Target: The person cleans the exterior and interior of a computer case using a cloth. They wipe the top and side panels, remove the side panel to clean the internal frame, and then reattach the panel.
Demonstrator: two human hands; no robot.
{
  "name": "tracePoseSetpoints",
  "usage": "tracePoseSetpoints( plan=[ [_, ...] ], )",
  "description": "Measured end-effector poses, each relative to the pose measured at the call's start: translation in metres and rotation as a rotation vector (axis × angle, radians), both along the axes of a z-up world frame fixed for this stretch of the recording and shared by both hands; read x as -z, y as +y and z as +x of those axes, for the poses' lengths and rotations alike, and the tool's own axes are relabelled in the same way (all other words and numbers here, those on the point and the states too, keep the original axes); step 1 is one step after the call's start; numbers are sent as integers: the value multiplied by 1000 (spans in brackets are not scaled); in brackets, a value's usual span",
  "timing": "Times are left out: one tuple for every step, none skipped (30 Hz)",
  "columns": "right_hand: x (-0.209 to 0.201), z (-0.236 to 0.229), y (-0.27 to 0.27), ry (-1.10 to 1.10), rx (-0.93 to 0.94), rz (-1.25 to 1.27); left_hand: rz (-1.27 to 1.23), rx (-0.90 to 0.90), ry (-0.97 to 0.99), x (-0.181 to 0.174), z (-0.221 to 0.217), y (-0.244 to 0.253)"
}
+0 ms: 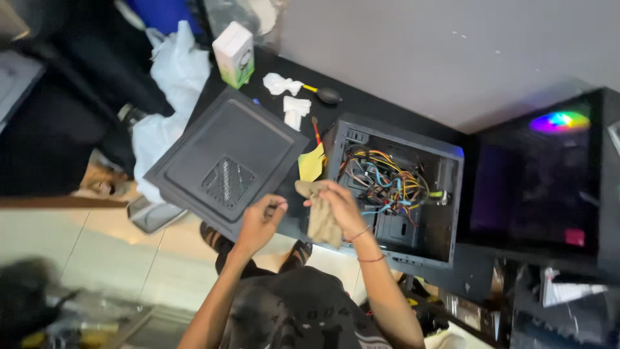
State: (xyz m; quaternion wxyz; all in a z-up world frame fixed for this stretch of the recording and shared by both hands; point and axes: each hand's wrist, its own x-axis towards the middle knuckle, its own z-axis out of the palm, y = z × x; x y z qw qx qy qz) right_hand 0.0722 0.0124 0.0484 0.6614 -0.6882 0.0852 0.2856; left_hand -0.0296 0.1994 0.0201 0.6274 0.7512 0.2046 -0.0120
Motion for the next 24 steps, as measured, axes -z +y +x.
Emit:
tracePoseSetpoints(
  plan=[
    [-1,0,2,7,-32,6,6,-32,7,4,-1,-4],
    [-1,-6,6,71,-61,96,5,-76,36,8,-10,-7],
    [-1,-13,12,139,-89,184,4,-120,64,13,-20,-8],
    [20,-15,16,147,-125,189,10,-156,69,24,-28,-2],
    [41,-16,22,141,-142,165,47,-192,111,34,-37,6],
    [60,-17,29,132,-153,139,79,-222,152,45,-43,15],
    [71,-14,43,137,-184,140,80,-253,156,49,-48,22],
    [83,-15,56,165,-126,79,66,-303,191,55,-53,30],
    [95,-15,70,191,-69,17,51,-353,225,61,-58,38],
    [100,-16,77,195,-82,13,48,-367,230,68,-62,44],
    [106,-15,85,128,-110,-162,39,-441,279,76,-64,51],
    [113,-14,95,57,-129,-335,31,-508,327,85,-64,60],
    [120,-11,104,58,-134,-336,29,-513,329,90,-64,67],
    [127,-10,111,72,-109,-419,-28,-634,335,95,-65,74],
    [134,-7,119,84,-84,-503,-84,-754,340,100,-64,81],
    [139,0,121,87,-81,-506,-86,-751,343,105,-61,89],
    [145,8,122,113,-71,-575,-160,-770,376,109,-57,98],
    [151,13,122,142,-59,-644,-233,-787,411,113,-55,105],
    [152,17,127,148,-57,-648,-235,-783,418,116,-57,109],
    [153,23,133,167,-41,-667,-301,-739,397,119,-56,114],
    [154,28,138,185,-25,-686,-366,-694,376,121,-56,118],
    [159,31,137,194,-17,-690,-366,-685,384,121,-57,120],
    [163,33,135,198,-1,-699,-393,-689,354,119,-59,120],
    [167,37,134,198,18,-706,-419,-690,319,118,-58,122]
  ],
)
